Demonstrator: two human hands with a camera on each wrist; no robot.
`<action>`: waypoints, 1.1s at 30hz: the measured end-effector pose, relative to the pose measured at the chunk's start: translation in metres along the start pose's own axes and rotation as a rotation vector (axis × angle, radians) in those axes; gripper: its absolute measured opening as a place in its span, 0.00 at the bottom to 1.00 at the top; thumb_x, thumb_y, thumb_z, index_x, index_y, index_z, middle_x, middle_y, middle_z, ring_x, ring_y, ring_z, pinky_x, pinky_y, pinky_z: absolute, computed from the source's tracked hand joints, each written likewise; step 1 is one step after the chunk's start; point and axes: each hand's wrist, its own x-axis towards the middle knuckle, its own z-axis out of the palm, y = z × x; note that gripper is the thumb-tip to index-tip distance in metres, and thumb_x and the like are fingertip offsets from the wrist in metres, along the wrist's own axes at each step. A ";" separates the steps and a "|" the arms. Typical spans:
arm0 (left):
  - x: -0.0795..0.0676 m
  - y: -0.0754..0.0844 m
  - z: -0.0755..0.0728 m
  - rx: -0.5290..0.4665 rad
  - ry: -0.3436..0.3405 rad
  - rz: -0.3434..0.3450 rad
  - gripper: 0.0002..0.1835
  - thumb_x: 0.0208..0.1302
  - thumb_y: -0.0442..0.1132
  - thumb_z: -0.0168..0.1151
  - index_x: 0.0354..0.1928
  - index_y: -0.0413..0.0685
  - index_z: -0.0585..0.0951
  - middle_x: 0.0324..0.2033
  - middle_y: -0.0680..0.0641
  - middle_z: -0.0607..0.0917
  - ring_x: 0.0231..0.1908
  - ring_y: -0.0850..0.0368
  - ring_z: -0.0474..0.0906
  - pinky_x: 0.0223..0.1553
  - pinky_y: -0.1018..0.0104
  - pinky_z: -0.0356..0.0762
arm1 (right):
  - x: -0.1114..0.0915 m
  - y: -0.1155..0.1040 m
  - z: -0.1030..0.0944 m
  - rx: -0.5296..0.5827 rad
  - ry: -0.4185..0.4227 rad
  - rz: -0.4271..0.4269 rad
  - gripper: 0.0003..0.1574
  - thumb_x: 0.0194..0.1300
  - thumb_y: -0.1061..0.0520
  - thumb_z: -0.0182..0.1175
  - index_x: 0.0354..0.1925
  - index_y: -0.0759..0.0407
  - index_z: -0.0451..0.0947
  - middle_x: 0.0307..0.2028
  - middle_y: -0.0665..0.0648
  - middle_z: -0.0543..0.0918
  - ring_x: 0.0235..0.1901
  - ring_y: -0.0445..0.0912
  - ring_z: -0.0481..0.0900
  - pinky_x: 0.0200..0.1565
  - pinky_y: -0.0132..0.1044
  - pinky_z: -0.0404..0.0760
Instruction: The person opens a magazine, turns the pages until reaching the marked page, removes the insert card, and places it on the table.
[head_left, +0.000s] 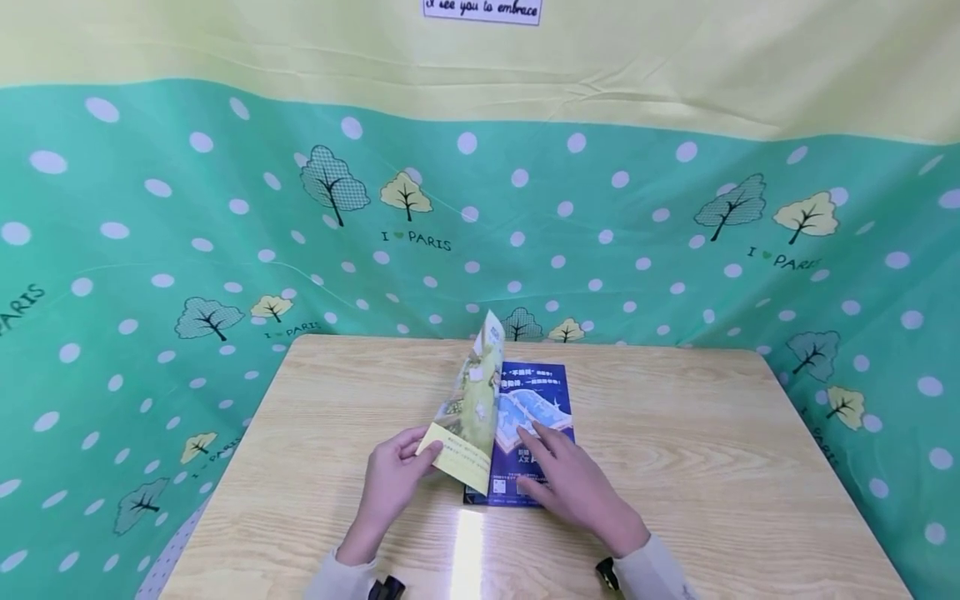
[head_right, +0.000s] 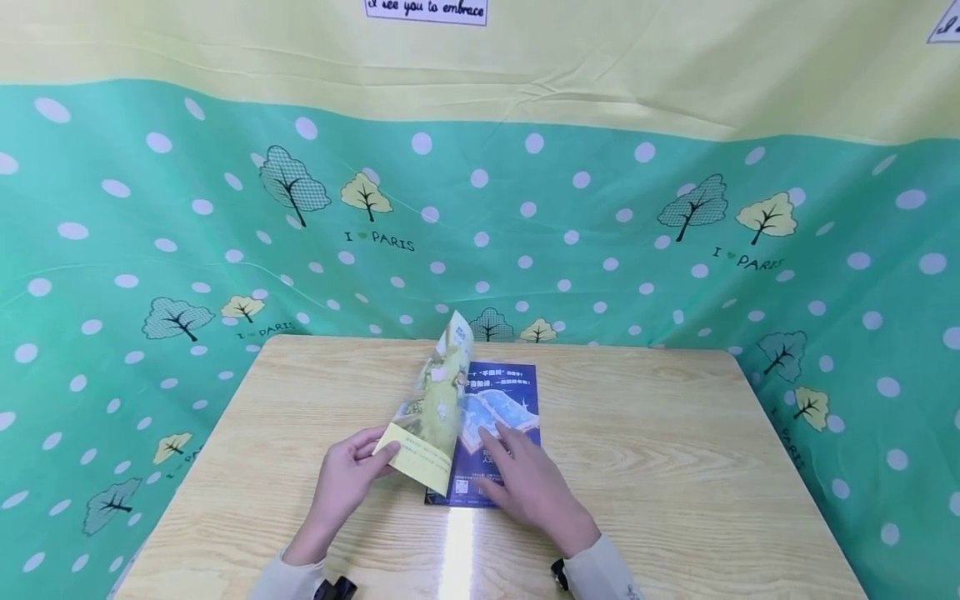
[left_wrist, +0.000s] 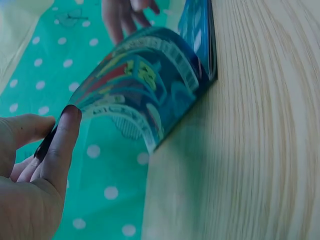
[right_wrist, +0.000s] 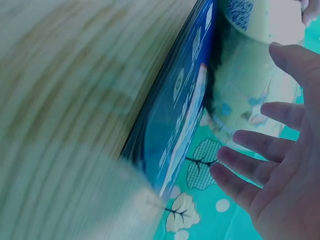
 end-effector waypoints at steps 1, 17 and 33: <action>0.000 0.000 -0.003 0.008 0.013 -0.004 0.19 0.63 0.32 0.70 0.53 0.27 0.80 0.40 0.33 0.87 0.34 0.47 0.88 0.38 0.55 0.87 | -0.002 0.002 -0.001 0.001 -0.010 0.009 0.47 0.69 0.35 0.60 0.77 0.51 0.58 0.73 0.64 0.62 0.68 0.60 0.65 0.65 0.59 0.71; -0.004 -0.019 -0.069 0.280 0.175 -0.131 0.23 0.66 0.40 0.68 0.59 0.34 0.78 0.43 0.36 0.87 0.33 0.49 0.88 0.36 0.60 0.88 | -0.025 0.025 -0.001 -0.003 -0.113 0.038 0.49 0.64 0.35 0.66 0.74 0.55 0.64 0.72 0.65 0.64 0.69 0.63 0.63 0.66 0.62 0.67; -0.015 -0.029 -0.093 0.518 0.130 -0.259 0.31 0.68 0.48 0.65 0.65 0.34 0.73 0.52 0.30 0.82 0.45 0.39 0.85 0.46 0.49 0.86 | -0.031 0.038 0.001 0.030 -0.225 0.061 0.51 0.61 0.35 0.68 0.73 0.54 0.65 0.73 0.66 0.60 0.71 0.64 0.59 0.66 0.64 0.67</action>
